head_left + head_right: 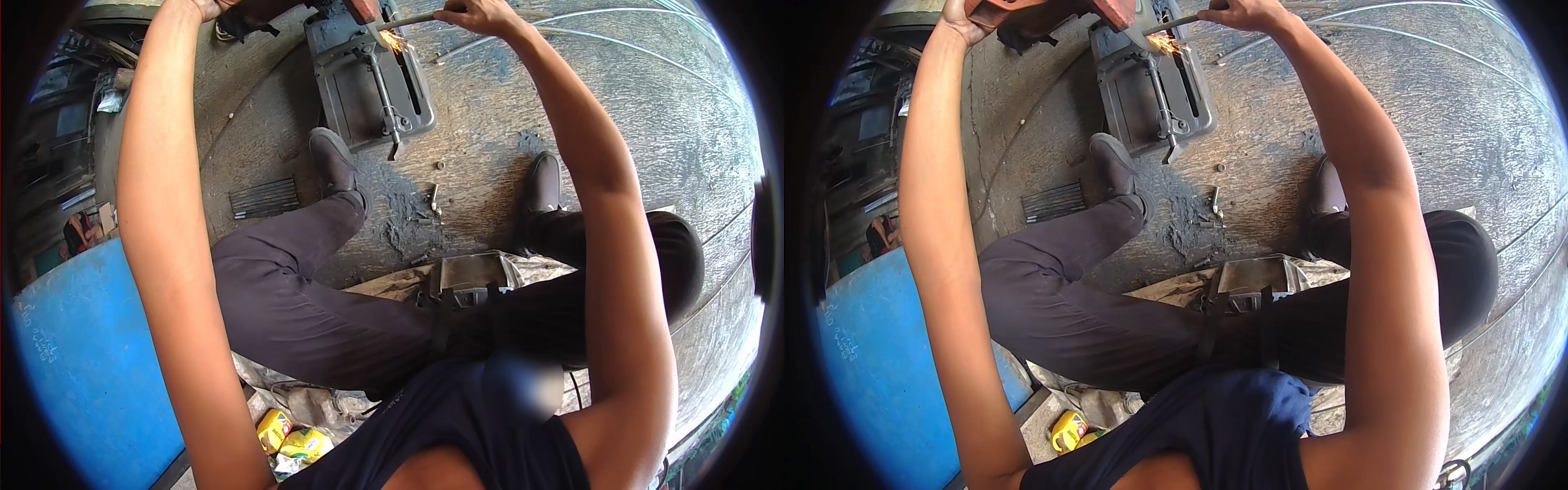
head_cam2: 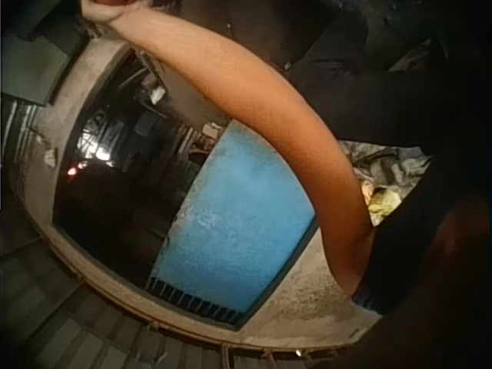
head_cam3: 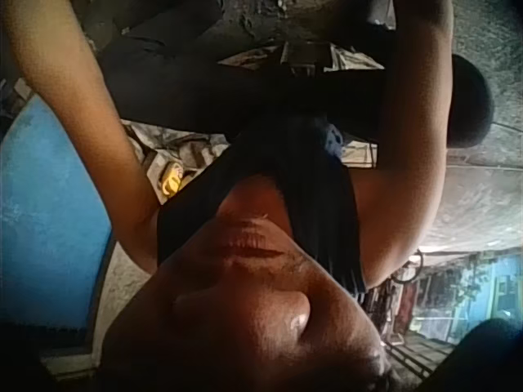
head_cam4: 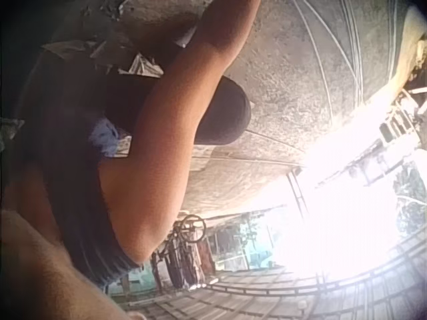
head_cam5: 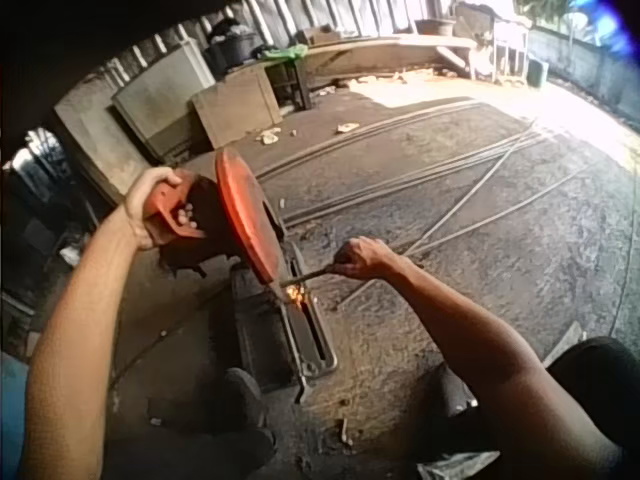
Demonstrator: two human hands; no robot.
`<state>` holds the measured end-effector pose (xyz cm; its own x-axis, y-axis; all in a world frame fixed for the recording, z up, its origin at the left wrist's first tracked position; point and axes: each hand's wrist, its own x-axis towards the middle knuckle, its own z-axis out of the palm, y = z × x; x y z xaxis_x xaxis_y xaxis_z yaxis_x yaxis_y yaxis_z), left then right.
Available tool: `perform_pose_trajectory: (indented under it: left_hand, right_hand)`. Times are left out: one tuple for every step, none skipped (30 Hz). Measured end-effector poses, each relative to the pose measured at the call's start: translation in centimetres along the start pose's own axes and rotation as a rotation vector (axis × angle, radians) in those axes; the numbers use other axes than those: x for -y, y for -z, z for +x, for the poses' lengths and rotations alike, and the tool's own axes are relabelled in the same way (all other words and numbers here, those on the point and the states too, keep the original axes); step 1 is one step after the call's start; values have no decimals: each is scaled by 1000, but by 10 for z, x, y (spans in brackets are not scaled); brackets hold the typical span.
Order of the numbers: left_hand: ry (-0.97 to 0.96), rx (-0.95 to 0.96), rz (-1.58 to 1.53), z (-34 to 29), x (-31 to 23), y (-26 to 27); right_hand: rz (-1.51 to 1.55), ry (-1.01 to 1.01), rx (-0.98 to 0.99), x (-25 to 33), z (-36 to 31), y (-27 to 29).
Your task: Cutting metal rods into smaller pieces using a chop saw.
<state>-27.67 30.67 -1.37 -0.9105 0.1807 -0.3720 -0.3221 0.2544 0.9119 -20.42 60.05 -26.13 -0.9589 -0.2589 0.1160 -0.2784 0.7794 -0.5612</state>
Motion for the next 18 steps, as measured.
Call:
perform_pose_trajectory:
  left_hand:
    - [10, -2, -9, 0, 0, 0]
    - [10, -2, -10, 1, 0, 0]
    - [10, 11, -12, 2, 0, 1]
    - [7, 23, -13, 2, 0, 2]
    - [5, 22, -13, 2, 0, 4]
    - [5, 25, 0, 2, 0, 5]
    - [6, 30, 12, 2, 0, 4]
    - [4, 32, 12, 1, 0, 3]
    - [13, 36, -3, 1, 0, 3]
    - [22, 38, -17, 0, 0, 3]
    - [20, 38, -17, 1, 0, 3]
    - [15, 46, -10, 2, 0, 4]
    - [10, 52, -2, 2, -1, 4]
    - [9, 51, -2, 1, -1, 4]
    - [11, 44, -6, 1, -1, 4]
    - [13, 37, -11, -1, -1, 2]
    - [12, 36, -11, -3, -1, -1]
    - [6, 7, -2, -4, 1, -3]
  right_hand:
    - [-15, 6, 3, -1, 0, 1]
    - [-15, 6, 3, -1, 1, 1]
    - [-14, 14, 2, -2, 2, 1]
    - [-12, 24, -1, -1, 3, 2]
    - [-13, 25, -3, 0, 4, 2]
    - [-5, 20, 3, 0, 4, 3]
    - [1, 12, 9, 0, 3, 3]
    - [-1, 10, 7, 0, 3, 4]
    - [1, 18, 3, 0, 3, 4]
    - [3, 26, -2, 0, 3, 4]
    - [2, 27, -4, 0, 3, 4]
    - [-1, 18, 9, -1, 3, 5]
    - [-4, 10, 23, 0, 3, 5]
    - [-4, 12, 22, 0, 3, 5]
    - [3, 10, 14, 1, 3, 5]
    - [9, 7, 7, 3, 2, 5]
    - [9, 9, 7, 4, 2, 6]
    - [-6, -7, 24, 5, 2, 7]
